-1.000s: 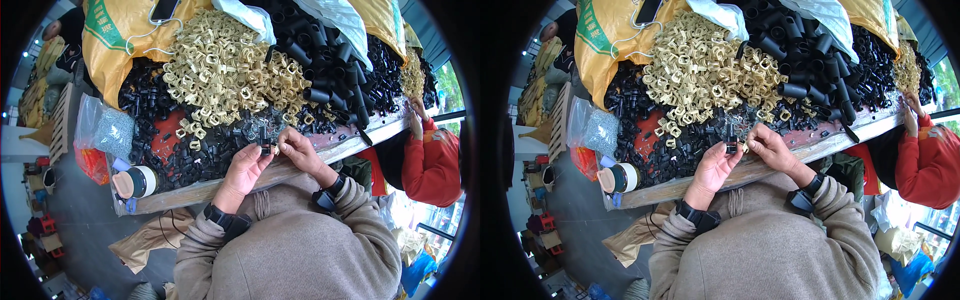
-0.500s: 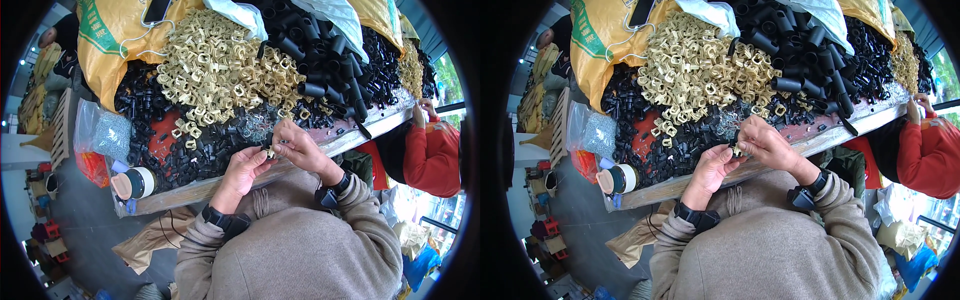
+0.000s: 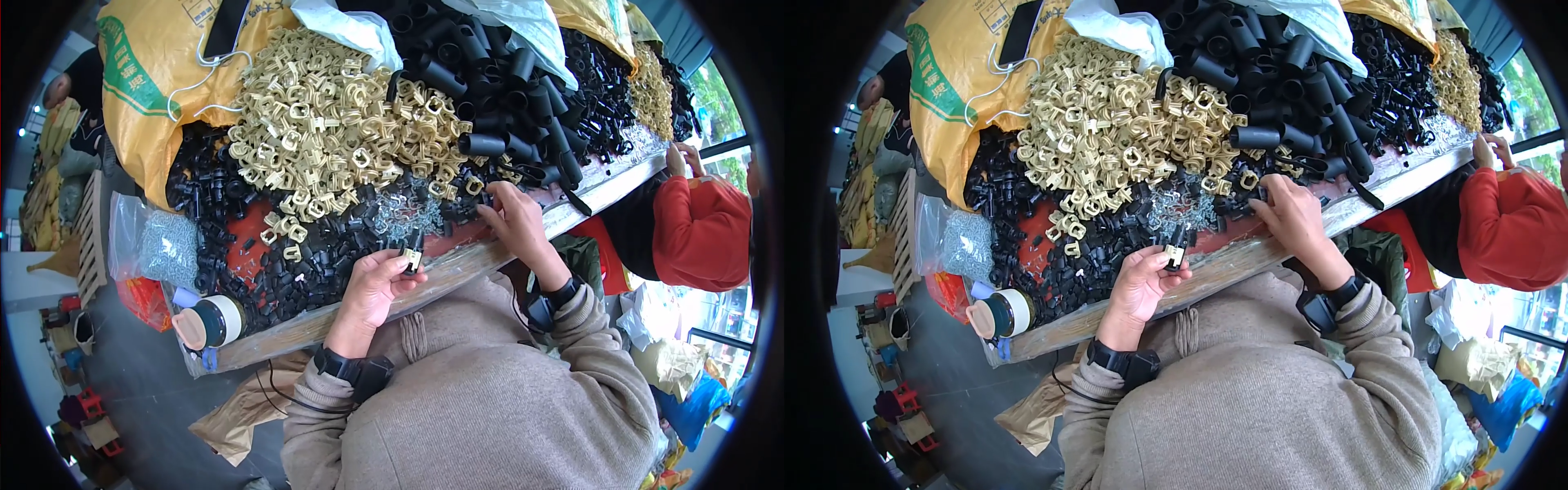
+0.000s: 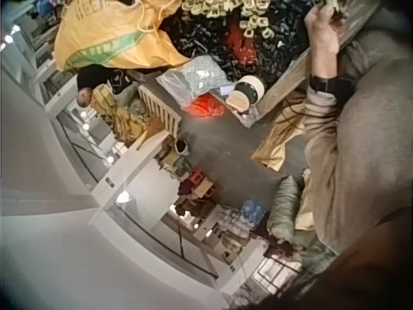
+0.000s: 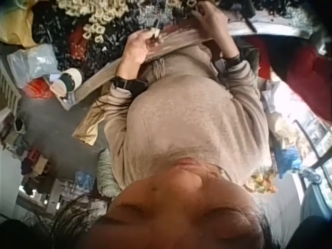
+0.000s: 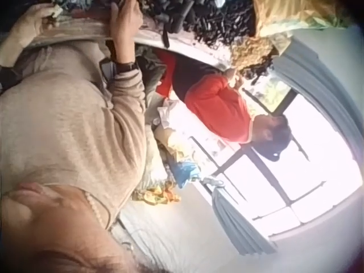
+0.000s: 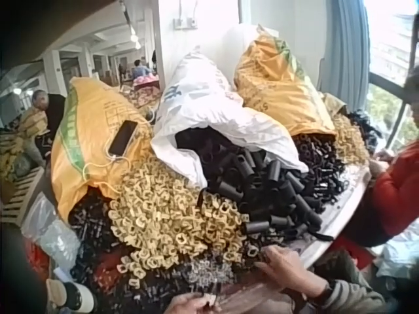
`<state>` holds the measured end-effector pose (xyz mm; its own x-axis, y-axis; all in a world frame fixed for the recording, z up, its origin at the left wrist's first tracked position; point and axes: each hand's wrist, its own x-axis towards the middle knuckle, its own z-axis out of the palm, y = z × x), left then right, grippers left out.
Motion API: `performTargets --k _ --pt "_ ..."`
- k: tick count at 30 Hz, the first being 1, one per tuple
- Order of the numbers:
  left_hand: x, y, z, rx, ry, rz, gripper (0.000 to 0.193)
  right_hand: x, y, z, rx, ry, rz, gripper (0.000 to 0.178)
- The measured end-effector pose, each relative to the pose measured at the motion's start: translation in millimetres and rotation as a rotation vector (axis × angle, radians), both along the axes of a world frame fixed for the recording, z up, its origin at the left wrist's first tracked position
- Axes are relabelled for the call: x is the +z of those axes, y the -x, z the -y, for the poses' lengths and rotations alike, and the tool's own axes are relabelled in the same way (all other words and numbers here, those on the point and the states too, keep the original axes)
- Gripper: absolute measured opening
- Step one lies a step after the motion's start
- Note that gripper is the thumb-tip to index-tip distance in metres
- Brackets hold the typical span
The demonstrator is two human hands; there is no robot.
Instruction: The person assembles components by hand, picking up black plastic parts and tan clips from the table. They fit the tan clips into the black parts one at a time, repeating the process for each set.
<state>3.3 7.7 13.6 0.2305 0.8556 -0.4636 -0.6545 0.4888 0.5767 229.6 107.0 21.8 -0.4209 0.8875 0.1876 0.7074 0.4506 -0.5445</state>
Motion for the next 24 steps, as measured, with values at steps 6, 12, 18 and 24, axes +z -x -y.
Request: performTargets --k 6,12,18,24 --pt "2.7 -7.4 -1.8 0.012 -0.016 0.023 0.023 -16.6 -2.1 -8.0 -0.006 -0.146 0.201 0.015" --pt "3.5 -10.2 -2.0 0.046 -0.008 0.014 0.022 -26.5 -0.5 -17.5 0.003 -0.275 0.312 0.01" --pt "6.5 -10.6 -3.1 0.064 -0.025 -0.003 0.022 -16.7 2.2 -24.5 0.084 -0.329 0.436 0.008" --pt "7.9 -11.0 -3.2 0.096 -0.04 -0.012 0.023 -11.5 0.3 -21.8 0.113 -0.427 0.226 0.006"
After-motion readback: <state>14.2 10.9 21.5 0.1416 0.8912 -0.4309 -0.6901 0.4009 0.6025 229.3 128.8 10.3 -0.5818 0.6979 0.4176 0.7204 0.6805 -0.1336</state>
